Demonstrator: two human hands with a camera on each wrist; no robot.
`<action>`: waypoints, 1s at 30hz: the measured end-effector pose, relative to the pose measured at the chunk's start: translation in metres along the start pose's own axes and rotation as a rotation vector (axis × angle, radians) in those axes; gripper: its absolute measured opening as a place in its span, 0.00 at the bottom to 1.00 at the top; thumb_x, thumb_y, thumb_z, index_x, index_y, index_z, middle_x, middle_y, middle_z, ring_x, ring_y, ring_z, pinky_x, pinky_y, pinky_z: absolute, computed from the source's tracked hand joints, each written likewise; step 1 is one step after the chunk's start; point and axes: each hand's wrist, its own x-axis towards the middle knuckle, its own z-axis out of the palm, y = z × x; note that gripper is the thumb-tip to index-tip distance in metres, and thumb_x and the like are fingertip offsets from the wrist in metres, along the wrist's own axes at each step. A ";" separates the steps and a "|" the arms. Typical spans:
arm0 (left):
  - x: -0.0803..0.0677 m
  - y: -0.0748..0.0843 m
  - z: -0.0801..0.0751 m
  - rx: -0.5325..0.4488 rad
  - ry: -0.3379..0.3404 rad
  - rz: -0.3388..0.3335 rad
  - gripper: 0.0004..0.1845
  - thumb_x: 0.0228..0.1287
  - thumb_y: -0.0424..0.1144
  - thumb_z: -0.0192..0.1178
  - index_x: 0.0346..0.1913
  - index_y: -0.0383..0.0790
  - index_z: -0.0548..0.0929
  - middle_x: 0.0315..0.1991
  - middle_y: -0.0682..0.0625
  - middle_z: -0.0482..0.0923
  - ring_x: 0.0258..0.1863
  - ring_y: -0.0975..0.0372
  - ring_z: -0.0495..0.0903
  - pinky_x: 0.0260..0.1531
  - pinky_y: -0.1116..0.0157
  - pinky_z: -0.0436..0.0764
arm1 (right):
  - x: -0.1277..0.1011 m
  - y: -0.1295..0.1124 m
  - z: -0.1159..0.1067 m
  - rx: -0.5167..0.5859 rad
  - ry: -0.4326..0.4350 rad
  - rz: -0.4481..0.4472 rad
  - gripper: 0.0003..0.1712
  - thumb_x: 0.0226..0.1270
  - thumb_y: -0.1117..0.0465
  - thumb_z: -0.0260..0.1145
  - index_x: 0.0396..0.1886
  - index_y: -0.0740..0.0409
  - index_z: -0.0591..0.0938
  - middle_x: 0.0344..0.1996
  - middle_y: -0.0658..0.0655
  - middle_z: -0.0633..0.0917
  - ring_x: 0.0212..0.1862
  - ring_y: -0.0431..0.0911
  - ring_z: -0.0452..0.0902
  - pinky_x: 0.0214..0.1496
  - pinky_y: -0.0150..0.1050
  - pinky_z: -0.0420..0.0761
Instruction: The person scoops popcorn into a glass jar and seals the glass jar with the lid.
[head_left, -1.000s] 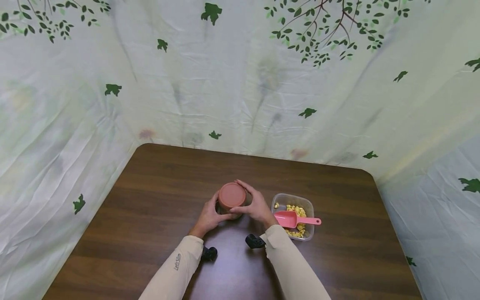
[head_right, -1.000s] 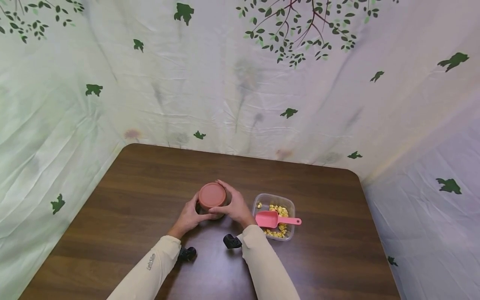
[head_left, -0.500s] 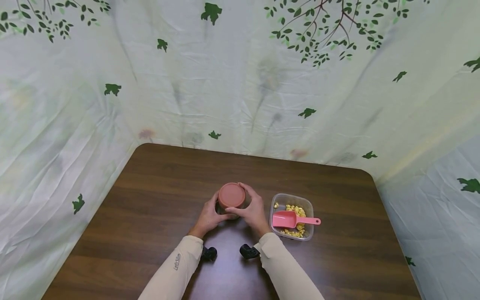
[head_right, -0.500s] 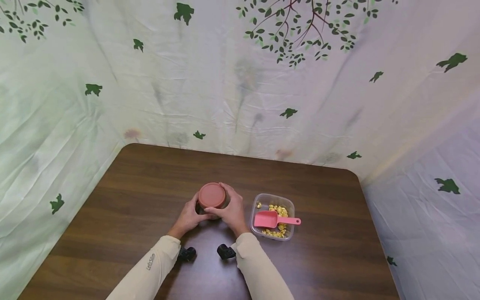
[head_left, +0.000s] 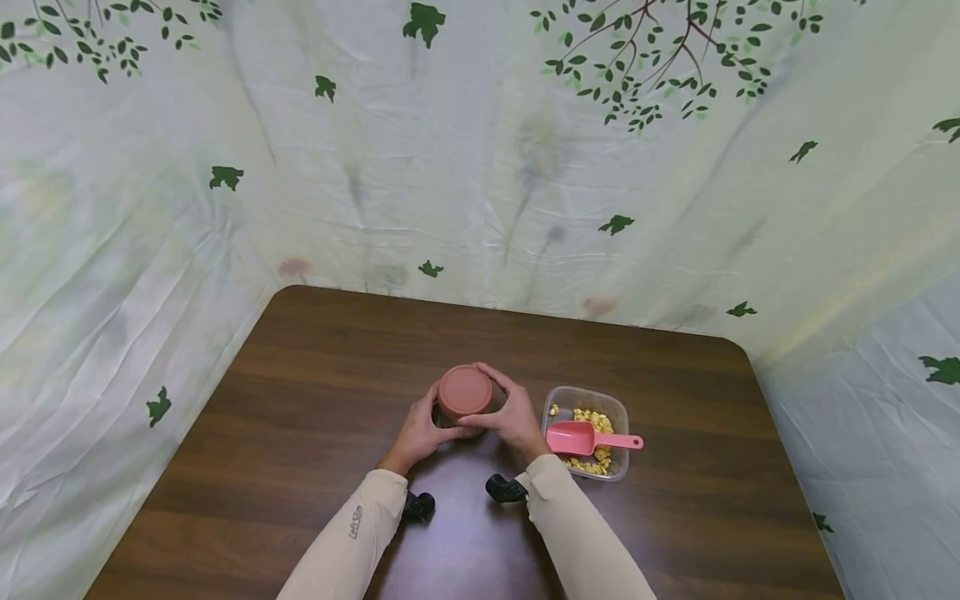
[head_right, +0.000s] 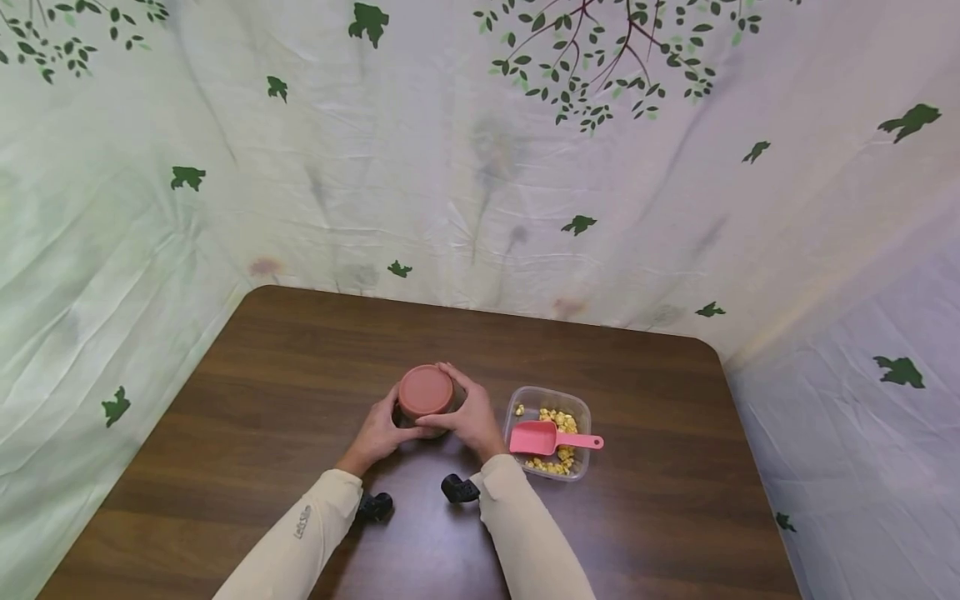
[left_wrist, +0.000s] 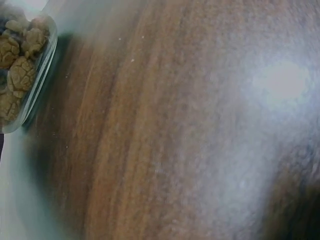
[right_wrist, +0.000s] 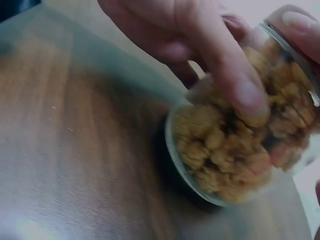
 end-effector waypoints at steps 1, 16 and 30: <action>0.000 0.001 0.000 0.003 0.006 0.001 0.51 0.41 0.38 0.79 0.70 0.37 0.64 0.63 0.39 0.72 0.63 0.50 0.70 0.64 0.49 0.66 | -0.002 -0.001 0.003 -0.008 0.029 -0.006 0.49 0.43 0.63 0.82 0.68 0.57 0.71 0.64 0.55 0.76 0.69 0.51 0.63 0.71 0.59 0.54; -0.001 0.003 -0.002 0.013 0.003 0.033 0.51 0.41 0.39 0.79 0.70 0.35 0.64 0.63 0.38 0.71 0.63 0.48 0.69 0.63 0.47 0.66 | 0.011 0.024 0.003 -0.001 -0.054 -0.029 0.52 0.44 0.64 0.81 0.71 0.52 0.66 0.65 0.54 0.73 0.66 0.53 0.65 0.68 0.63 0.57; -0.001 0.001 -0.001 0.026 -0.011 0.015 0.52 0.42 0.41 0.80 0.71 0.39 0.63 0.64 0.40 0.71 0.63 0.51 0.70 0.64 0.49 0.66 | 0.013 0.032 0.002 0.022 -0.041 -0.046 0.51 0.41 0.64 0.82 0.69 0.51 0.69 0.63 0.50 0.76 0.67 0.48 0.65 0.70 0.58 0.56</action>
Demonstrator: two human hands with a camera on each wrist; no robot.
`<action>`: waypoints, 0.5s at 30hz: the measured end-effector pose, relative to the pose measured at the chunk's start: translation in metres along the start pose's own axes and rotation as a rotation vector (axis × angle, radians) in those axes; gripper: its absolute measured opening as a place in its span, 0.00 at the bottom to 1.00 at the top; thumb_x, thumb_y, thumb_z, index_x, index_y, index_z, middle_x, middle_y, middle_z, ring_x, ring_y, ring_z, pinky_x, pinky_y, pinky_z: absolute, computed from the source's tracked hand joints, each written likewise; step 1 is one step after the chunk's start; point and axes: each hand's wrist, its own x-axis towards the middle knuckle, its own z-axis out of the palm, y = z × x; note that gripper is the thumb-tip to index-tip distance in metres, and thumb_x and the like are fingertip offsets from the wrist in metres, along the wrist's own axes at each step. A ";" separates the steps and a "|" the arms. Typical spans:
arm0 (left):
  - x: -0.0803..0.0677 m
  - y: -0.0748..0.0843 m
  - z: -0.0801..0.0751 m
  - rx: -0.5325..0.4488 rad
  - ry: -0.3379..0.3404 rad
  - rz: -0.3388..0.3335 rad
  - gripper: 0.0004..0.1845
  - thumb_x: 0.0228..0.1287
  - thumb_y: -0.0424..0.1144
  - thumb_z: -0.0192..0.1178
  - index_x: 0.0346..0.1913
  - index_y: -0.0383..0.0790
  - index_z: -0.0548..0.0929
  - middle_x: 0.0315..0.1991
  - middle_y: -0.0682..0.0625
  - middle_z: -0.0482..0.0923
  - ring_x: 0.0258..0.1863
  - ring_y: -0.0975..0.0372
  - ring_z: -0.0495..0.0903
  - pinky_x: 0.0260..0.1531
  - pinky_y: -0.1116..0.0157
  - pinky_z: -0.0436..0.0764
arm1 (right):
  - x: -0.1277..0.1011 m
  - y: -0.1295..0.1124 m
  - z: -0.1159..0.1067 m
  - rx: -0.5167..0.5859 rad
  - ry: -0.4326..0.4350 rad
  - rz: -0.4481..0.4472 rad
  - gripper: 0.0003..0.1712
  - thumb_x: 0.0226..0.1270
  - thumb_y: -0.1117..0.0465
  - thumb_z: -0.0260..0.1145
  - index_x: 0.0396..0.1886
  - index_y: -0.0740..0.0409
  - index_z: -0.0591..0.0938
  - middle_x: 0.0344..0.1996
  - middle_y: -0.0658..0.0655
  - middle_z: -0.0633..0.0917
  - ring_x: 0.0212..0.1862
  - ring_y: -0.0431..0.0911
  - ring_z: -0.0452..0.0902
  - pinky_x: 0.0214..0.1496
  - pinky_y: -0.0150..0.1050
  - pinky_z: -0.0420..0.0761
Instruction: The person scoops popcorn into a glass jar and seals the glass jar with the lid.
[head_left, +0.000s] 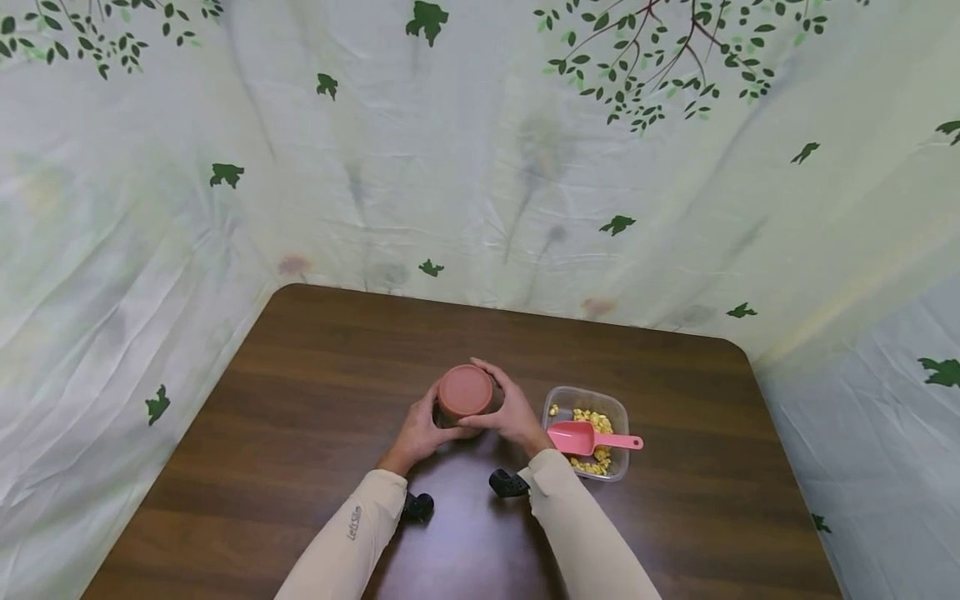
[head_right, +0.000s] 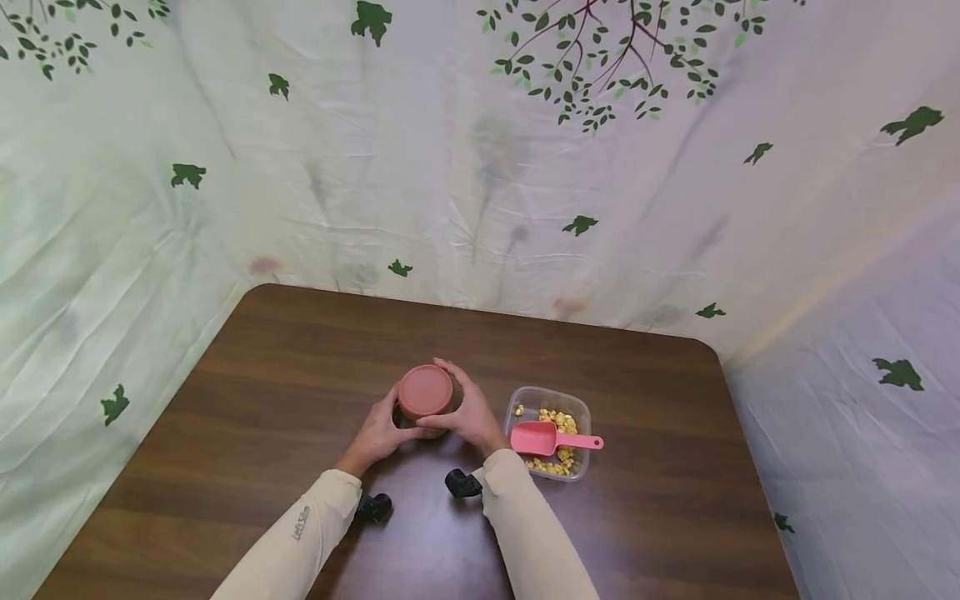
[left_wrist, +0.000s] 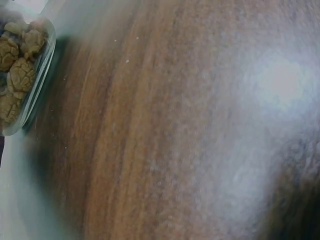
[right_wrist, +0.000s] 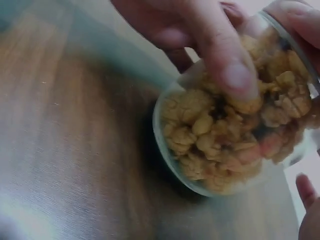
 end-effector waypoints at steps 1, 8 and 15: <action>0.000 0.000 0.000 0.001 -0.001 -0.001 0.52 0.42 0.41 0.80 0.71 0.39 0.62 0.64 0.40 0.71 0.63 0.51 0.69 0.64 0.49 0.66 | 0.001 -0.001 -0.001 -0.001 -0.008 -0.004 0.52 0.41 0.65 0.82 0.69 0.52 0.69 0.63 0.50 0.76 0.67 0.48 0.65 0.70 0.58 0.56; 0.000 0.001 0.001 0.019 0.019 0.033 0.49 0.41 0.39 0.79 0.69 0.35 0.65 0.62 0.37 0.73 0.62 0.48 0.71 0.63 0.47 0.66 | -0.005 -0.002 0.012 -0.018 0.136 -0.001 0.52 0.37 0.61 0.84 0.67 0.54 0.72 0.60 0.51 0.78 0.64 0.48 0.70 0.69 0.54 0.61; 0.001 0.000 0.001 0.058 0.039 0.076 0.47 0.42 0.34 0.78 0.67 0.32 0.65 0.59 0.34 0.74 0.60 0.44 0.72 0.62 0.45 0.67 | -0.016 -0.007 0.040 -0.152 0.445 -0.013 0.51 0.32 0.51 0.86 0.63 0.51 0.76 0.55 0.51 0.82 0.56 0.48 0.76 0.62 0.51 0.70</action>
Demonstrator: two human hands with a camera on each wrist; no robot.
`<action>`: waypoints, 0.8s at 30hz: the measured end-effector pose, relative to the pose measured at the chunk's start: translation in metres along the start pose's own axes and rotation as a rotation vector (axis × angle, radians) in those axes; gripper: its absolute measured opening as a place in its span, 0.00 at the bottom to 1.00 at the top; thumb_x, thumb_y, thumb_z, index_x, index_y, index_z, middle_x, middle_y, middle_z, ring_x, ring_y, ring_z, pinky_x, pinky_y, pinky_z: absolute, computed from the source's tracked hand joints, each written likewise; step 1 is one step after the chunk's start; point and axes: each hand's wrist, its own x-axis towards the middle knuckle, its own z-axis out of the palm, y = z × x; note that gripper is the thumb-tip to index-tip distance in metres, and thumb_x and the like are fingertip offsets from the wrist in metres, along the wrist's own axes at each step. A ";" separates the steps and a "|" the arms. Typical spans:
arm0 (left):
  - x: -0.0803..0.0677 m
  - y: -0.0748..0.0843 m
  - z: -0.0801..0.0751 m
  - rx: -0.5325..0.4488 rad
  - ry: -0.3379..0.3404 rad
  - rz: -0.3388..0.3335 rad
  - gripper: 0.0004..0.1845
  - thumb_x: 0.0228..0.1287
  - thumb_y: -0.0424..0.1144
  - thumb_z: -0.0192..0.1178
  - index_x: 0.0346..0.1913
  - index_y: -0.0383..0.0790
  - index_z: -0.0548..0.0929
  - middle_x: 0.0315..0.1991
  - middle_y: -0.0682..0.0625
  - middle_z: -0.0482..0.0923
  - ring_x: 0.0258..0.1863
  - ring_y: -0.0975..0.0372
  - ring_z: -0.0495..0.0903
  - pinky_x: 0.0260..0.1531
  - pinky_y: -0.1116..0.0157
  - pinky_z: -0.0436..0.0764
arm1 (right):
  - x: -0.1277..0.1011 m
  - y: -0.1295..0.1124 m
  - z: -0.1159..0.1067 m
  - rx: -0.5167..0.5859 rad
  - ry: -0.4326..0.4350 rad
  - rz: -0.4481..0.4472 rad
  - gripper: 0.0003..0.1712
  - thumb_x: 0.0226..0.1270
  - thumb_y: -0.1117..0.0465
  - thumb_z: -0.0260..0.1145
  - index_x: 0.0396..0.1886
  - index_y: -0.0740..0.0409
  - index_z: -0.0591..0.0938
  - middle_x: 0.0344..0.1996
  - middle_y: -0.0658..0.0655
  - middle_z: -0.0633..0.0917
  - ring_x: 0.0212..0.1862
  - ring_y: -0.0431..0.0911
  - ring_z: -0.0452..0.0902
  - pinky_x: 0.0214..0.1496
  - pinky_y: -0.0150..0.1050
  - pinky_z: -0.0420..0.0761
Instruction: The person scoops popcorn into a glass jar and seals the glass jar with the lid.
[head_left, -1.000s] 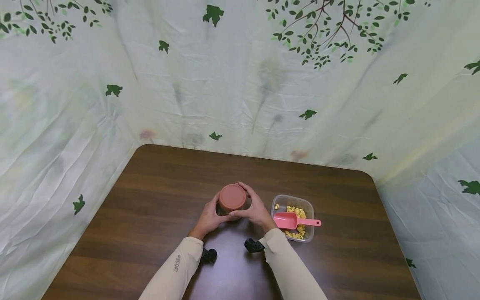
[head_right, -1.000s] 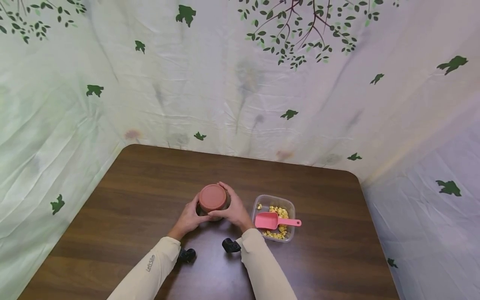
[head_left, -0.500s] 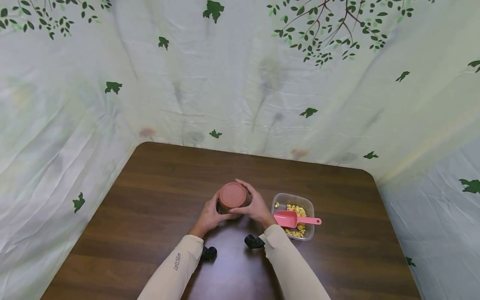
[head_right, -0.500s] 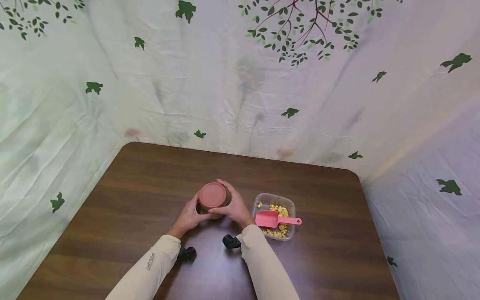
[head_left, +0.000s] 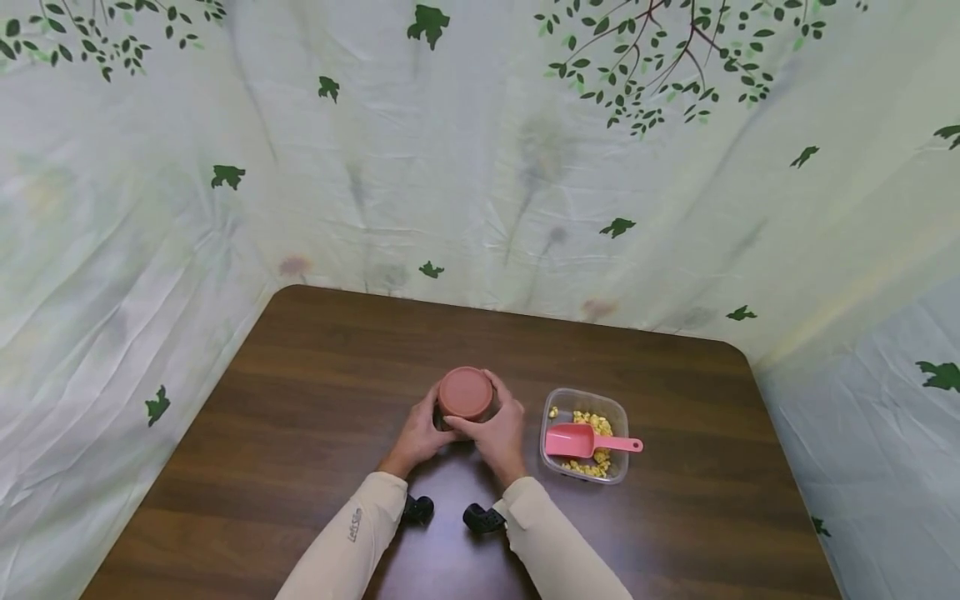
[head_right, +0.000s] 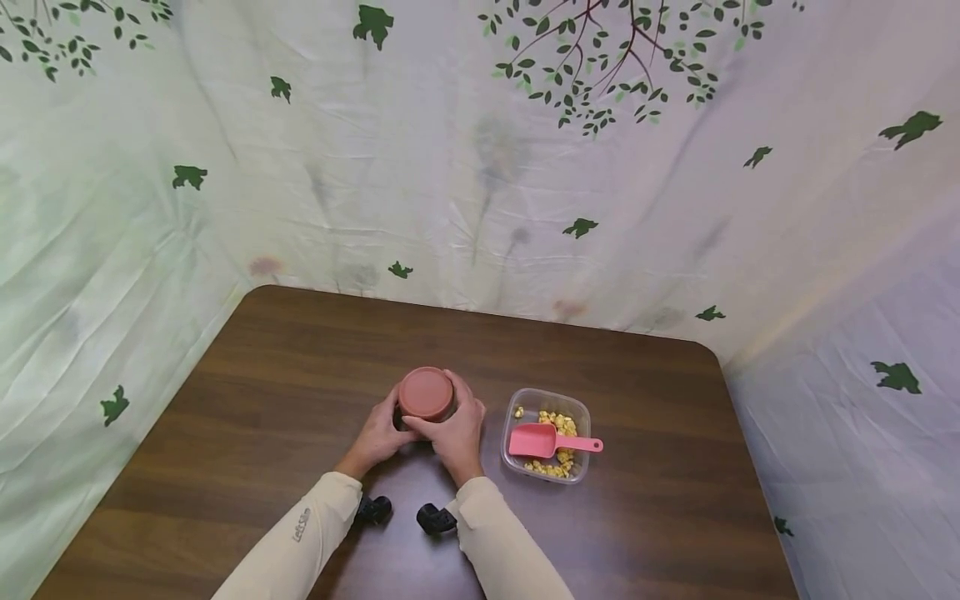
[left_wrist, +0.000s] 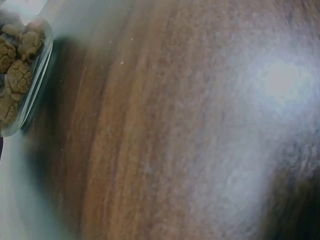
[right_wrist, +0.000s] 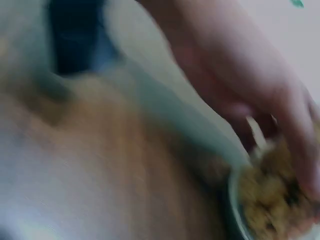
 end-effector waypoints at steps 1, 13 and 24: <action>0.000 0.000 0.000 0.002 0.001 0.004 0.47 0.42 0.34 0.78 0.67 0.32 0.66 0.59 0.33 0.74 0.59 0.44 0.72 0.61 0.45 0.67 | -0.001 -0.001 0.001 -0.013 0.007 0.003 0.51 0.32 0.51 0.86 0.63 0.52 0.76 0.55 0.52 0.82 0.56 0.48 0.76 0.62 0.50 0.71; 0.000 0.001 0.000 -0.048 -0.023 -0.036 0.51 0.42 0.41 0.79 0.70 0.37 0.62 0.63 0.38 0.71 0.62 0.49 0.70 0.63 0.47 0.66 | 0.034 0.008 -0.029 0.154 -0.470 0.023 0.53 0.41 0.65 0.82 0.70 0.51 0.69 0.62 0.52 0.77 0.66 0.48 0.67 0.71 0.56 0.57; -0.002 0.000 -0.002 -0.015 0.000 0.034 0.46 0.40 0.36 0.79 0.66 0.33 0.67 0.57 0.35 0.76 0.58 0.45 0.74 0.60 0.46 0.69 | 0.006 0.001 -0.010 -0.077 -0.129 0.062 0.51 0.33 0.50 0.85 0.64 0.44 0.76 0.55 0.53 0.82 0.62 0.59 0.62 0.62 0.61 0.63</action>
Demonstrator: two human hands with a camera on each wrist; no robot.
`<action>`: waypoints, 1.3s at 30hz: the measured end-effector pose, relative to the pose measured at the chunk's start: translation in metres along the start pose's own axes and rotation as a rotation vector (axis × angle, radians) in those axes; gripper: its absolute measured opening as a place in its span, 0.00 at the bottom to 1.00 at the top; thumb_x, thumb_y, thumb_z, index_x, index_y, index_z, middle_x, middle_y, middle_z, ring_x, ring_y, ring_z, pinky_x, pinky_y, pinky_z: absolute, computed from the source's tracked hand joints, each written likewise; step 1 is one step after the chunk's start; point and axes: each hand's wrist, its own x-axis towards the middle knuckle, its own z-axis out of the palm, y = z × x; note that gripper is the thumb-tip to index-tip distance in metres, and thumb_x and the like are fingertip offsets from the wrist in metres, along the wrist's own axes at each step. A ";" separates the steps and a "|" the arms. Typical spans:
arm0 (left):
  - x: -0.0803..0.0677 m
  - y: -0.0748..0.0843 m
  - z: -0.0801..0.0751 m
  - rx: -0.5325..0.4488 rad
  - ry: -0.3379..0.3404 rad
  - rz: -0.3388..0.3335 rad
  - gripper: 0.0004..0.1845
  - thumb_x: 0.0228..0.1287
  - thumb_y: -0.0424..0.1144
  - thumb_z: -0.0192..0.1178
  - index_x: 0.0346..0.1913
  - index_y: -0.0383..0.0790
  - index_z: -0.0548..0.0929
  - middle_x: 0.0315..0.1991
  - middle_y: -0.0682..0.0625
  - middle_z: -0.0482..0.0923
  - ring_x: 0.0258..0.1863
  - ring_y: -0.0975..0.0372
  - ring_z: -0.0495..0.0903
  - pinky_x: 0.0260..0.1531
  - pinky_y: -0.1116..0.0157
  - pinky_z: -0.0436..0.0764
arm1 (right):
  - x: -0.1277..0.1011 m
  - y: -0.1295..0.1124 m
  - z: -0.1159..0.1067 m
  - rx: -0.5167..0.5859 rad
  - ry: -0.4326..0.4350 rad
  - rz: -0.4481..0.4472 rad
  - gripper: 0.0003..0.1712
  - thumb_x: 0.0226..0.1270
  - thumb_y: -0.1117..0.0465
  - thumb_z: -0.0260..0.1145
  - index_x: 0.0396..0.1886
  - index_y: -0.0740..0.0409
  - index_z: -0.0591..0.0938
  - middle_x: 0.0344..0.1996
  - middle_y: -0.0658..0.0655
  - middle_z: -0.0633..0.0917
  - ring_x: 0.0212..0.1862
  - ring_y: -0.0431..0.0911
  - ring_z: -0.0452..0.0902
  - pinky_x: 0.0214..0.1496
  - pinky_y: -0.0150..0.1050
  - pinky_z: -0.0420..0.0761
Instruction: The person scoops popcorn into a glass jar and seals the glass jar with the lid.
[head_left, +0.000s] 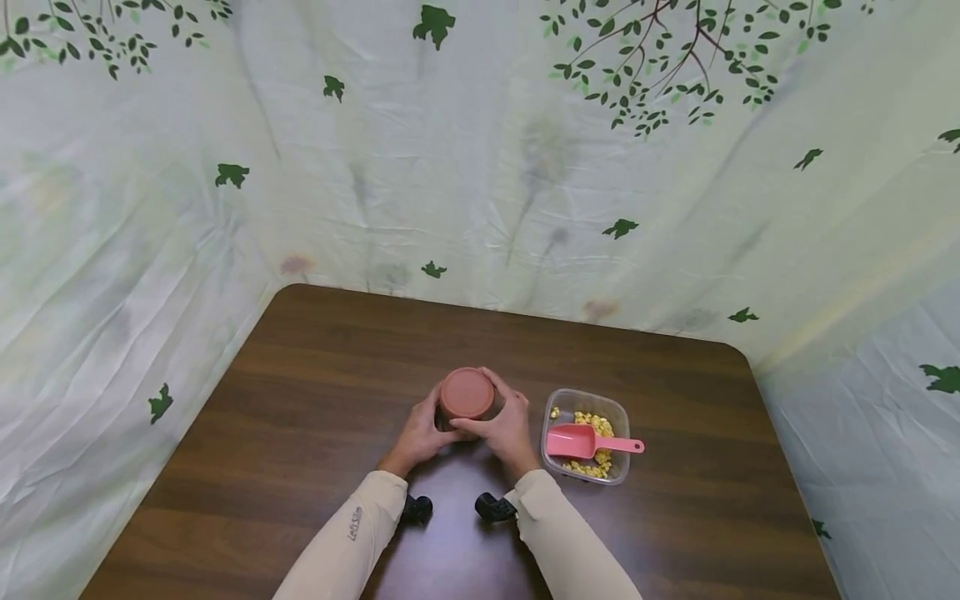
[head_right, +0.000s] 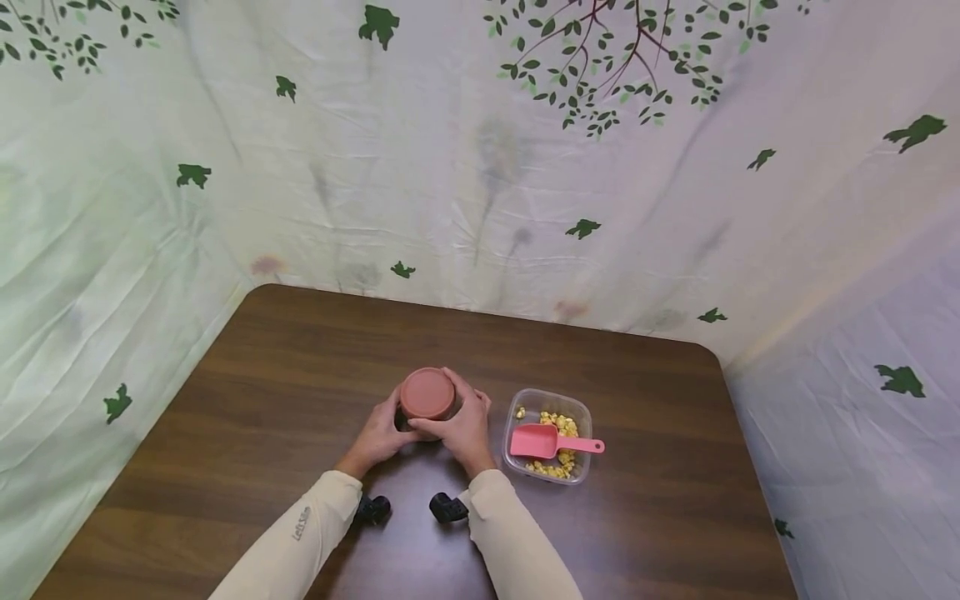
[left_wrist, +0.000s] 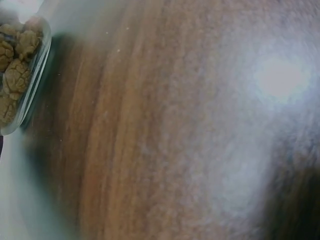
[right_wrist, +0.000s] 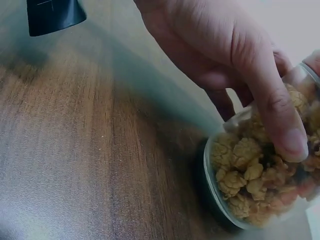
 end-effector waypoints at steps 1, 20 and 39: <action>0.000 0.000 0.000 0.001 -0.001 -0.004 0.47 0.40 0.36 0.79 0.66 0.33 0.67 0.58 0.35 0.76 0.58 0.45 0.74 0.60 0.46 0.69 | -0.001 0.000 0.001 -0.003 0.007 0.000 0.51 0.32 0.50 0.86 0.64 0.44 0.76 0.55 0.53 0.82 0.61 0.59 0.62 0.61 0.61 0.64; 0.001 -0.001 0.000 0.016 -0.005 0.001 0.46 0.42 0.37 0.78 0.66 0.33 0.67 0.58 0.35 0.75 0.59 0.45 0.74 0.60 0.45 0.68 | 0.006 0.002 -0.004 0.130 -0.098 -0.038 0.52 0.36 0.57 0.85 0.66 0.49 0.72 0.59 0.52 0.79 0.62 0.48 0.72 0.67 0.52 0.66; -0.001 0.002 0.006 0.028 0.019 -0.020 0.49 0.41 0.42 0.79 0.68 0.36 0.66 0.59 0.37 0.75 0.59 0.47 0.73 0.61 0.46 0.69 | 0.005 -0.031 -0.030 0.111 -0.238 -0.085 0.48 0.42 0.65 0.82 0.67 0.61 0.70 0.59 0.61 0.78 0.62 0.55 0.71 0.67 0.59 0.62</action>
